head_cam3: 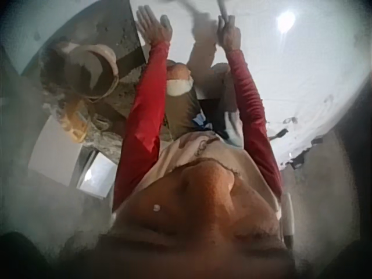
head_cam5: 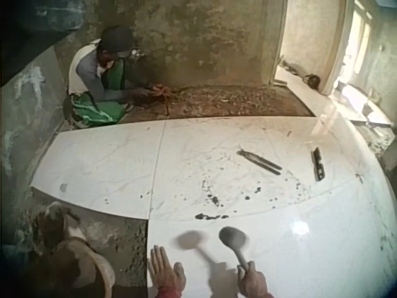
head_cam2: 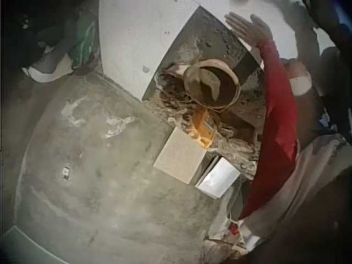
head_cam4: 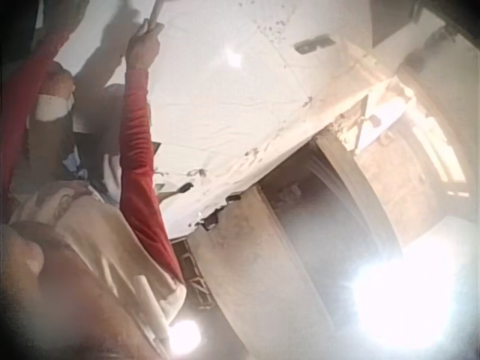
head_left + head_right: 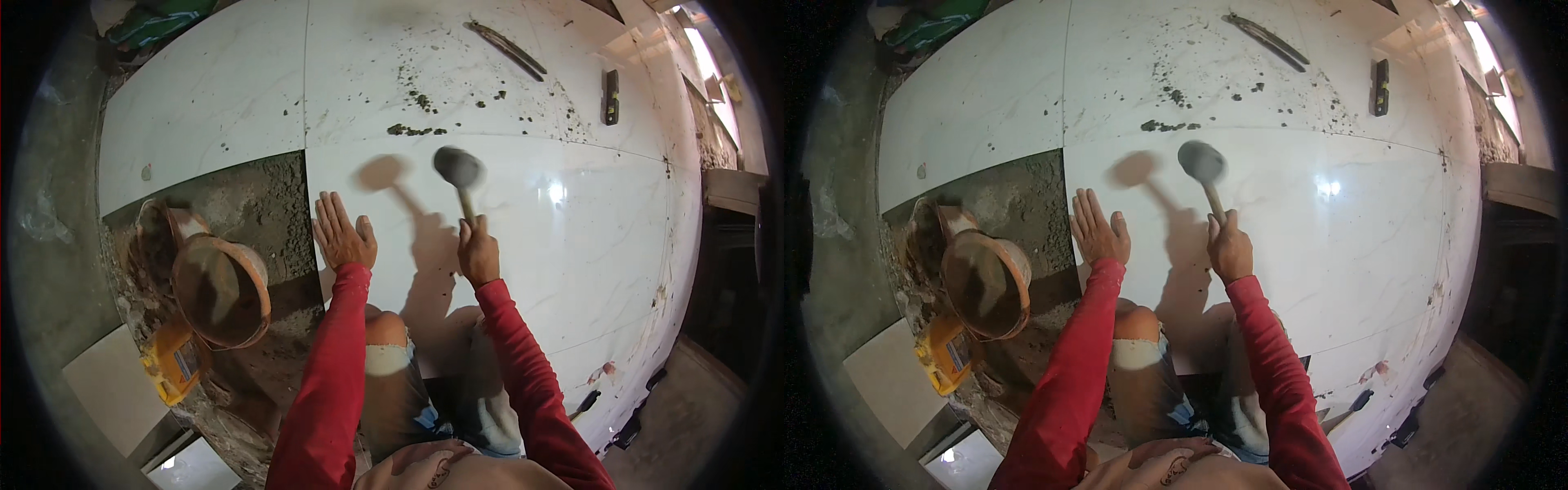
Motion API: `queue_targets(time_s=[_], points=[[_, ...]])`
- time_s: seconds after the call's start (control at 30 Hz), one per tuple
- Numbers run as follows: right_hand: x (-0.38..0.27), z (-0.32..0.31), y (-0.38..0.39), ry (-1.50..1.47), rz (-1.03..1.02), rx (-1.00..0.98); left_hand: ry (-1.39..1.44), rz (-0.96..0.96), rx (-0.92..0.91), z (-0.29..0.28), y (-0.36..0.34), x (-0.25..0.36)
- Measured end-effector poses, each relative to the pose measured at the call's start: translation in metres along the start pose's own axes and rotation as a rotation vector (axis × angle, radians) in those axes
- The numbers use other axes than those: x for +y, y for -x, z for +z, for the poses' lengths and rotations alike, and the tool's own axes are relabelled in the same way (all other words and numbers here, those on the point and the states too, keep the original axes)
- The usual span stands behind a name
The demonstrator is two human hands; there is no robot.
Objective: The person places a large white tile onto a bed of mortar, taps it into place with a rubber mallet, and then lifts the tile to add more mortar to the substrate from a nearby bucket.
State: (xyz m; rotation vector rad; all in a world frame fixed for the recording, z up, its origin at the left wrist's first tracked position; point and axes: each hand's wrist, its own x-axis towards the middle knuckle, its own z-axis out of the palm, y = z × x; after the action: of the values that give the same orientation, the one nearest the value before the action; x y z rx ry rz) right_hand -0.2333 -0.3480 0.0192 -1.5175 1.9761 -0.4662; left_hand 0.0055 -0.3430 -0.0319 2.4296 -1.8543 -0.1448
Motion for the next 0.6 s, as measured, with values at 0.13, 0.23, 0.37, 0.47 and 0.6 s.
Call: queue_targets(time_s=[0.13,0.23,0.37,0.47,0.6], points=[[-0.015,-0.027,-0.008,0.012,-0.002,0.003,0.023,0.001,0.051,-0.005,-0.002,0.008],[-0.029,-0.049,0.006,-0.128,-0.150,0.192,-0.056,0.038,0.016,-0.012,-0.019,0.040],[-0.016,-0.053,0.004,-0.223,-0.195,0.346,0.120,0.321,0.014,0.009,-0.060,0.120],[0.013,-0.050,-0.008,-0.072,-0.011,0.232,0.011,0.208,0.019,0.022,-0.072,0.142],[0.042,-0.057,-0.020,0.007,0.116,0.105,0.016,0.240,0.068,0.024,-0.078,0.142]])
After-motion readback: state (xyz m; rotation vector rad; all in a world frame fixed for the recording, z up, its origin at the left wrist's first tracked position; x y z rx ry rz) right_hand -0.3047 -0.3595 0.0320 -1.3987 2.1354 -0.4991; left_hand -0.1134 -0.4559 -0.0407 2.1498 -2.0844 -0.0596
